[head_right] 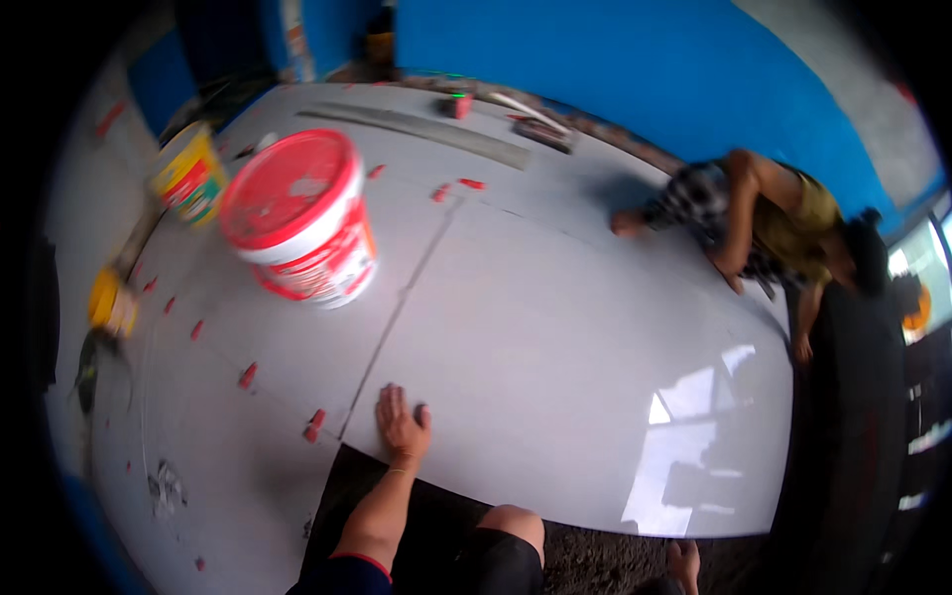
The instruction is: The person applies adhesive and positions large floor tiles, using spacers to maintain alignment and tapping them into place with a float.
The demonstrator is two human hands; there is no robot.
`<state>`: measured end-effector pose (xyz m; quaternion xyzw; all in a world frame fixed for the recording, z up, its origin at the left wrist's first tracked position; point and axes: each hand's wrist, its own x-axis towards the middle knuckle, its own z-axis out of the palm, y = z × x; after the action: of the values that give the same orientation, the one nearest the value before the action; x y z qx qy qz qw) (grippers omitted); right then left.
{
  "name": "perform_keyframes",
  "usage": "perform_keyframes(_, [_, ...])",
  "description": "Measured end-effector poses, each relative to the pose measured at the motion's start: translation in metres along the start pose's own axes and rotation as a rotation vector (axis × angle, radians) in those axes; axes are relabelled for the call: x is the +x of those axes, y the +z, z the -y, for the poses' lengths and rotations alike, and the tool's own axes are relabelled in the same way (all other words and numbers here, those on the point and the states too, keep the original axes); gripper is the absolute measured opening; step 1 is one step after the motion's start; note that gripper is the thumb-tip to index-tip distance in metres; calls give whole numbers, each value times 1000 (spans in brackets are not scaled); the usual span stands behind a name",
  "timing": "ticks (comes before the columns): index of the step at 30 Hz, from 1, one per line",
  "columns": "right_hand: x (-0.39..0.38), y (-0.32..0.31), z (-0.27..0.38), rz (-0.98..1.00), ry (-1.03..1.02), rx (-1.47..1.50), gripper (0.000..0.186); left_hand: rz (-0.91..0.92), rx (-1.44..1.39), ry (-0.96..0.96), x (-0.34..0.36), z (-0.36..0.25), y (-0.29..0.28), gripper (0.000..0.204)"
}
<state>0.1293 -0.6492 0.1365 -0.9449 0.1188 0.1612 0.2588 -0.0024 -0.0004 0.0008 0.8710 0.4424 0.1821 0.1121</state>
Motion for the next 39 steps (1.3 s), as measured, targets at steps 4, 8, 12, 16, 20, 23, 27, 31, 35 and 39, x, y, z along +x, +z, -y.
perform_keyframes(4, [-4,55,-24,-83,22,19,38,-41,27,105,2,10,6,63])
perform_keyframes(8, [22,66,-47,-429,-83,-73,50,4,102,108,-1,20,17,61])
perform_keyframes(12, [70,66,-62,-508,-33,4,56,-9,134,196,-4,28,22,60])
perform_keyframes(16, [109,77,-73,-664,-100,63,56,15,208,181,-25,35,18,56])
perform_keyframes(20, [124,78,-77,-634,-48,72,62,1,287,76,-61,34,22,56])
perform_keyframes(23, [127,71,-72,-550,-25,25,69,-41,387,14,-73,24,31,56])
perform_keyframes(27, [125,70,-65,-523,18,-76,73,-97,318,-5,-75,19,35,57])
perform_keyframes(31, [124,73,-59,-533,40,-128,76,-58,291,-33,-75,21,28,57])
perform_keyframes(35, [123,64,-47,-439,116,-154,80,40,455,-188,-65,-8,28,62])
perform_keyframes(39, [125,51,-35,-374,89,-189,79,273,531,-434,-47,-79,45,79])
